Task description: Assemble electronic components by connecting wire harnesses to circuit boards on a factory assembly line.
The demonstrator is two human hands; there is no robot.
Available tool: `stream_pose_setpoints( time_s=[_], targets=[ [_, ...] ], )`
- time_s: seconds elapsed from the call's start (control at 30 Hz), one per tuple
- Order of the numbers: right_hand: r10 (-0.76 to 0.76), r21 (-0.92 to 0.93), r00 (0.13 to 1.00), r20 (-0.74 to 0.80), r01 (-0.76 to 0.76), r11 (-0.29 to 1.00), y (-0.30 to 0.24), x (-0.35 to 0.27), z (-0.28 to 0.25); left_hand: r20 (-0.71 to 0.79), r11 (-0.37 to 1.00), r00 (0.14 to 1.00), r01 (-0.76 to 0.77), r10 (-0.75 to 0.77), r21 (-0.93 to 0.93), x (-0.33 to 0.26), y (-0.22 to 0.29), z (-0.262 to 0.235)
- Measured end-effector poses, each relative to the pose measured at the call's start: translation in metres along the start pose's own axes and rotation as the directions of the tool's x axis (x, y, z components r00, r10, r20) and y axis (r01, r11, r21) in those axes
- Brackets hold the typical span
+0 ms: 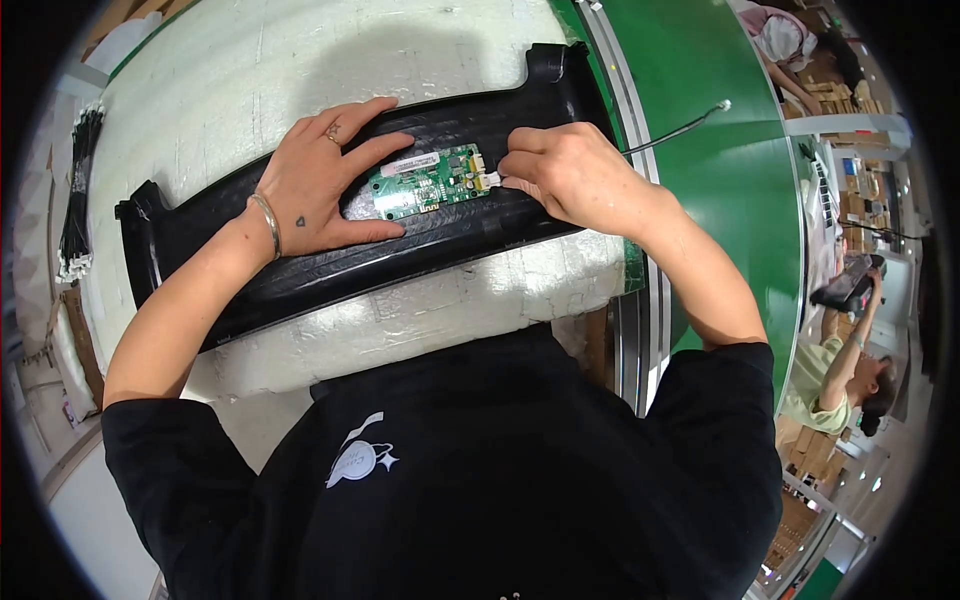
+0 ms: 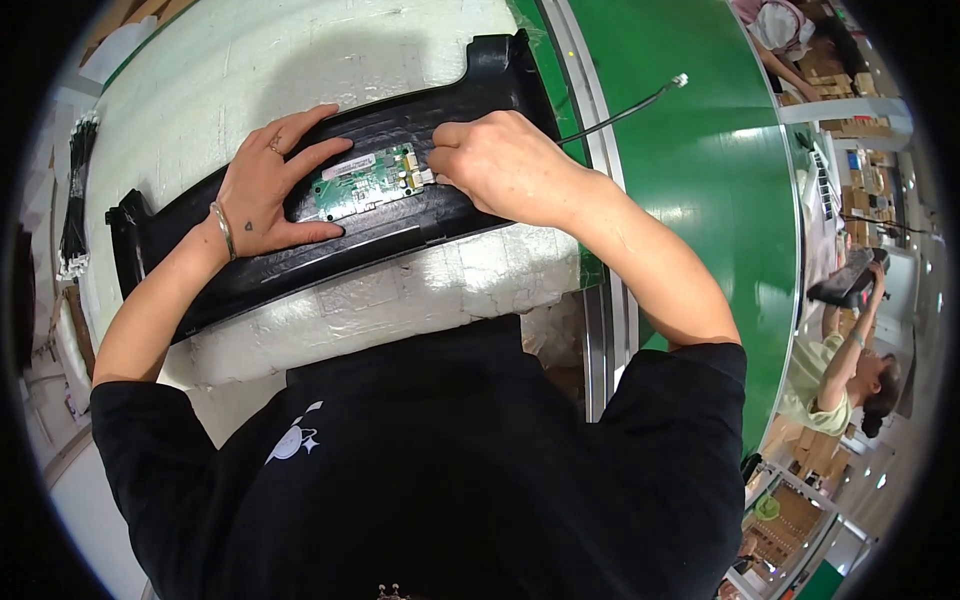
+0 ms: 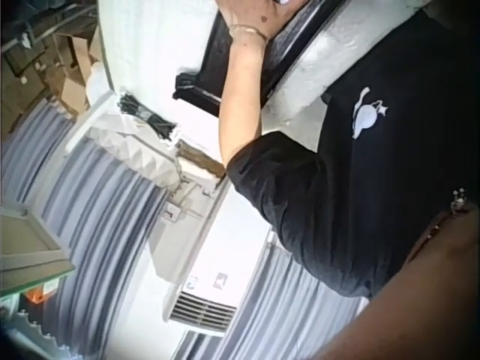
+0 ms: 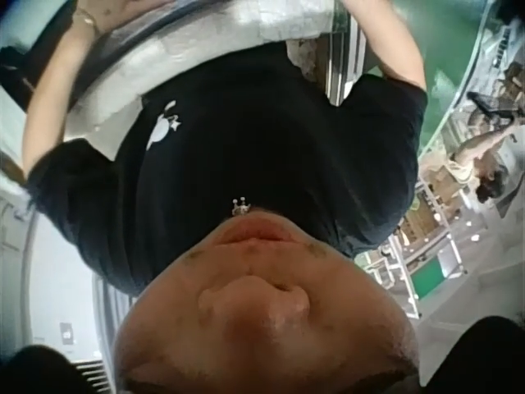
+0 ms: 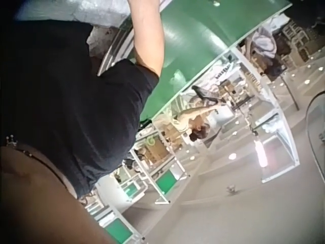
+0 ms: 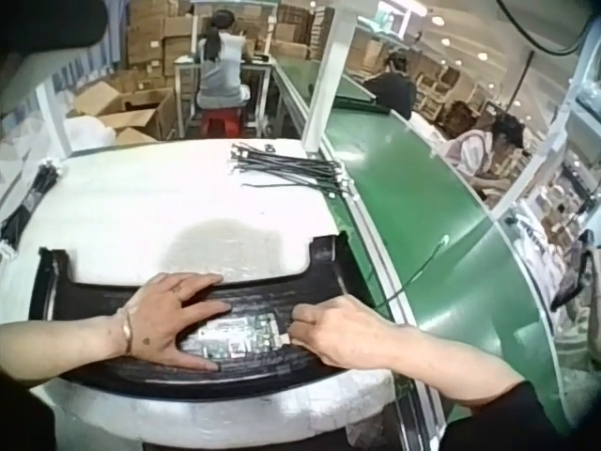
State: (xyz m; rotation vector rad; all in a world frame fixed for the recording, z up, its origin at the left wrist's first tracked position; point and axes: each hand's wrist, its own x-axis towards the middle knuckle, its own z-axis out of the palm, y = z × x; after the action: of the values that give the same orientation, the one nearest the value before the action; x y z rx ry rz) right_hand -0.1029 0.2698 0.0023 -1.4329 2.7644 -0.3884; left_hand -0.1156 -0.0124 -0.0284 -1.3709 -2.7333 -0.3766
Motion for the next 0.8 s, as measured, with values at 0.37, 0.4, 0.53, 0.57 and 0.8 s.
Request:
stream_pose_setpoints(
  time_s=[0.37,0.4,0.53,0.57,0.8],
  targets=[
    [-0.001,0.072,1.0,-0.006,0.002,0.997,0.002,-0.001,0.002,-0.05,0.997,0.999,0.007,-0.01,-0.072,-0.001,-0.002,0.002],
    [0.002,0.07,1.0,0.002,-0.002,0.998,0.002,0.0,0.001,-0.035,0.996,0.999,0.016,-0.019,-0.085,-0.001,-0.002,0.002],
    [0.024,0.07,0.999,0.028,-0.026,0.997,-0.001,0.002,0.0,-0.036,0.993,0.999,0.022,-0.026,-0.113,-0.001,-0.004,0.003],
    [0.04,0.063,0.998,0.044,-0.043,0.997,0.0,0.002,-0.002,-0.039,0.992,0.999,0.021,-0.026,-0.125,0.0,-0.004,0.002],
    [0.023,0.155,0.998,0.054,-0.031,0.988,0.004,0.003,-0.004,-0.074,0.988,0.997,0.017,-0.029,-0.151,0.0,-0.004,0.005]
  ],
)
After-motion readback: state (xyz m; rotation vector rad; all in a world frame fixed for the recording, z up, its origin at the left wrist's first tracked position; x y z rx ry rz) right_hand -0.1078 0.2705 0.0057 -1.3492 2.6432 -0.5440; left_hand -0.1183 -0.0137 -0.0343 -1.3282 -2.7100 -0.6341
